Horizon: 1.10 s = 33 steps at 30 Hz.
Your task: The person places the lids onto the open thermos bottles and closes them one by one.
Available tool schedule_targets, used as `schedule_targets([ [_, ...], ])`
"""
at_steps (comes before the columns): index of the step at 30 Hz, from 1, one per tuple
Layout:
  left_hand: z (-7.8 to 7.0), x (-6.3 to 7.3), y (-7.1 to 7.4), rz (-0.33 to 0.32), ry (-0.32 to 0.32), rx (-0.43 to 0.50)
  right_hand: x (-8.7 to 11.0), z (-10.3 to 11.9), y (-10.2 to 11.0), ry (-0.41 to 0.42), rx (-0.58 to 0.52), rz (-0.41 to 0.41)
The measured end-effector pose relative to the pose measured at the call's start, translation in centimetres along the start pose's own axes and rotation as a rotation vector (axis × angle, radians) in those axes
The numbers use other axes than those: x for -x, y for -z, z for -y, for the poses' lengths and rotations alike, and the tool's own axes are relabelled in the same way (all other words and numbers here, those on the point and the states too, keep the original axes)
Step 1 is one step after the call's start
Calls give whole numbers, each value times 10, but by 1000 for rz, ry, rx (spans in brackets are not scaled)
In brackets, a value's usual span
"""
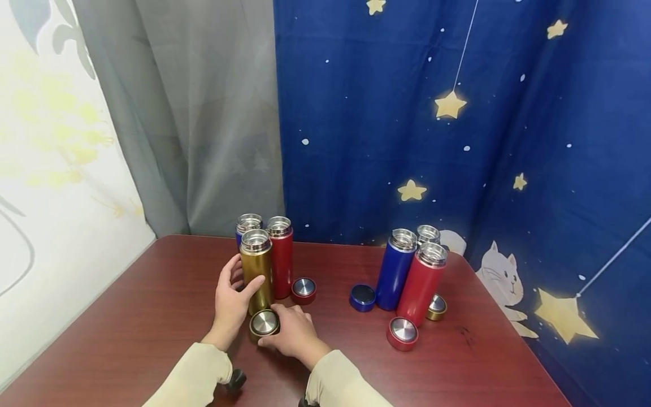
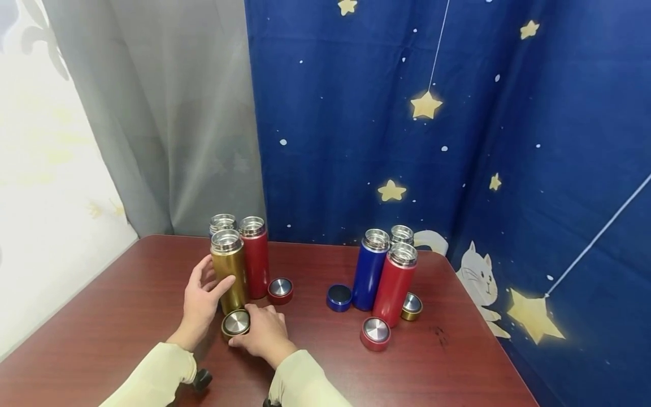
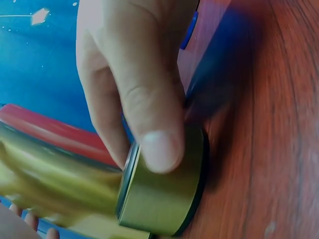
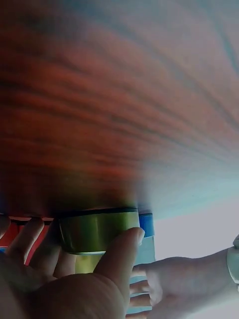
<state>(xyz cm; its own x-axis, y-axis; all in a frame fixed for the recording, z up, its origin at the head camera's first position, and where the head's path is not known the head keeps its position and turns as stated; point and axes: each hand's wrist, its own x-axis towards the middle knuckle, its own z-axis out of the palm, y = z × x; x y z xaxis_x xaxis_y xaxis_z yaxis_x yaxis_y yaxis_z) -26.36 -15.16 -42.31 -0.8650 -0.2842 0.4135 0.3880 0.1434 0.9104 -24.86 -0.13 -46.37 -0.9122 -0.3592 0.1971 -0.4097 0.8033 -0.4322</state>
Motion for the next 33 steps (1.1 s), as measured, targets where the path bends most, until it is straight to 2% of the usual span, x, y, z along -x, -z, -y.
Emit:
schedule_targets([
  [4, 17, -7, 3, 49, -4, -32, 1, 0, 3, 11, -3, 6],
  [8, 24, -9, 3, 56, -13, -76, 1, -3, 5, 22, -16, 20],
  [18, 28, -9, 2, 48, 0, -168, 1, -9, 7, 60, -36, 39],
  [26, 27, -7, 1, 36, 18, -133, 1, -15, 8, 59, -66, 39],
  [33, 24, -6, 2, 36, 20, -121, -1, -20, 12, 99, -133, 12],
])
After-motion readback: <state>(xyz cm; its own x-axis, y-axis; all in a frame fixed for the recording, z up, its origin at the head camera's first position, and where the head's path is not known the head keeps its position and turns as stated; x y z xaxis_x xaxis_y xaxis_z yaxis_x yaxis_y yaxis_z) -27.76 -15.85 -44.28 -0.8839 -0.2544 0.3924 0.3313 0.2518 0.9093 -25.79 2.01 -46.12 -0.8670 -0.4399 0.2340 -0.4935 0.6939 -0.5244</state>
